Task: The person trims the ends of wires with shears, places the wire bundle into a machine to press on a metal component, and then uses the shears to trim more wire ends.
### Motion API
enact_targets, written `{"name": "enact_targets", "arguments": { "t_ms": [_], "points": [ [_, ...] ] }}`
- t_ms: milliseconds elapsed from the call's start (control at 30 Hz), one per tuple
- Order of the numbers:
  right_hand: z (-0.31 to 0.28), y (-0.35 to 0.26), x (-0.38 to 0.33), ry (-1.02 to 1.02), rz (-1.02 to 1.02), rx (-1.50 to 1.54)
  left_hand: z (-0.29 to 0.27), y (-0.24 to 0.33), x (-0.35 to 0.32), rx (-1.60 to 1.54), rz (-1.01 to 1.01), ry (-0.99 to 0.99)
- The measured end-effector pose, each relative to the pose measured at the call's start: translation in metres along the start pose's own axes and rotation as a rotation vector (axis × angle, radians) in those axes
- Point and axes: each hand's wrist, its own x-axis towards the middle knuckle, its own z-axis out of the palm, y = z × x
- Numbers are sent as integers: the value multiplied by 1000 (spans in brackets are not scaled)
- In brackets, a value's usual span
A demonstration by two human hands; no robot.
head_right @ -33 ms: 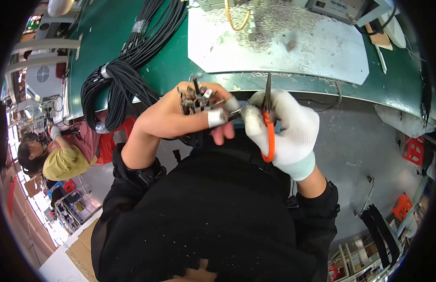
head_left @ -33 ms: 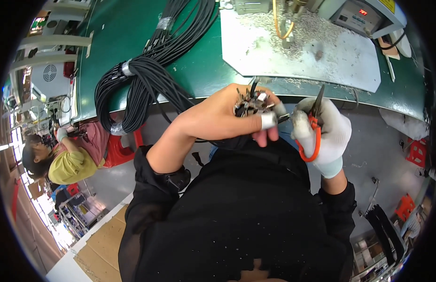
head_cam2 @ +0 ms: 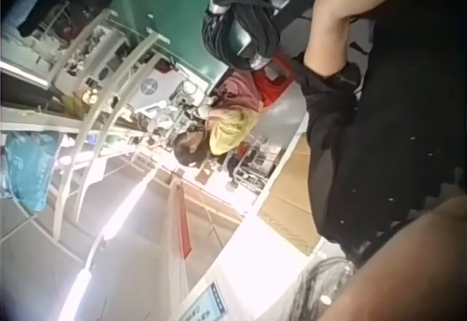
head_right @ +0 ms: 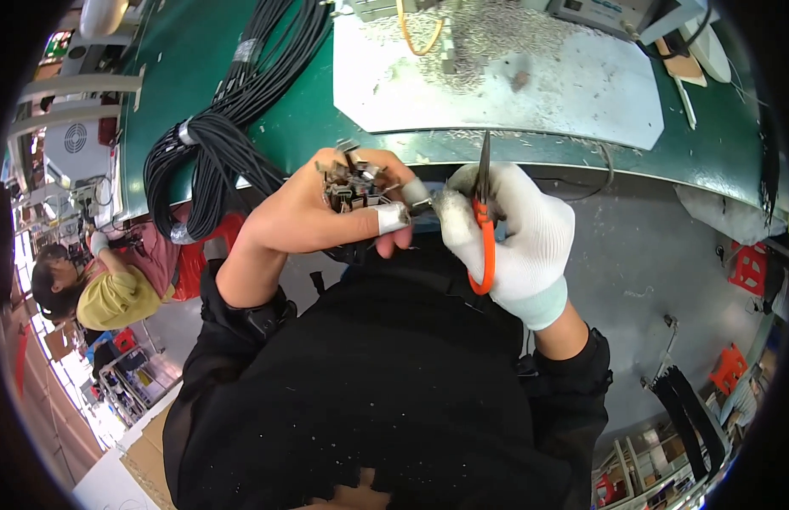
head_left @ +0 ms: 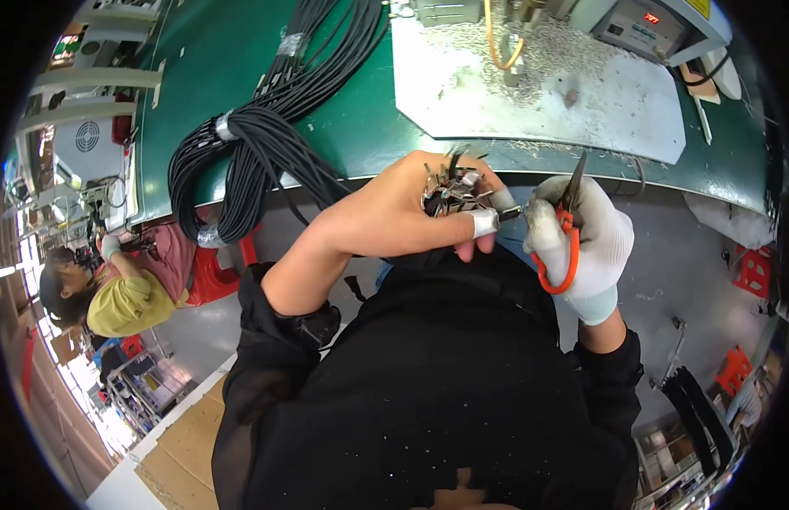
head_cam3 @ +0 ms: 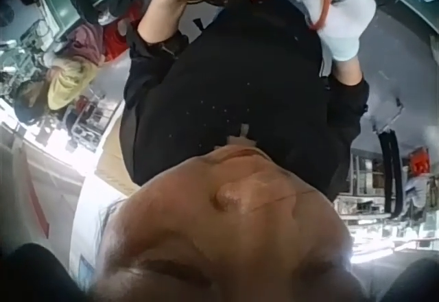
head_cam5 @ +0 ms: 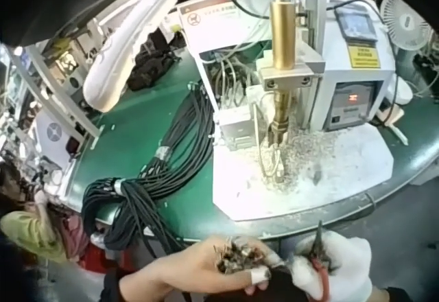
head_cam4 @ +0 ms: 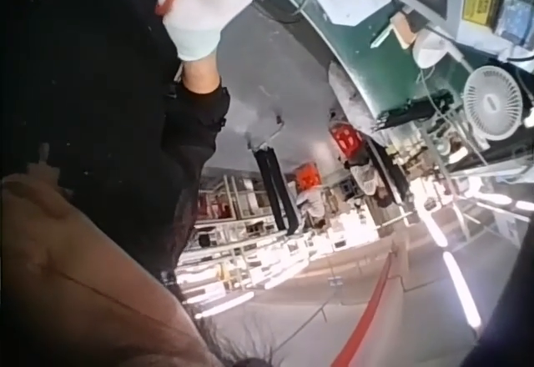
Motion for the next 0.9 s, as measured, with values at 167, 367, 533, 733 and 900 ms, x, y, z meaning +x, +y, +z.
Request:
{"name": "enact_targets", "arguments": {
  "t_ms": [167,367,533,733,900],
  "points": [
    [-28,-1,12,-319,503,592,24,-12,14,655,337,279],
    [-30,4,14,-357,355,638,34,1,21,140,113,353],
    [-14,10,13,20,-173,69,28,-6,22,75,14,466],
    [-23,4,6,124,-432,-356,34,-2,19,-155,162,574],
    [-10,1,0,74,-408,-449,41,-1,25,108,248,638]
  ]
}}
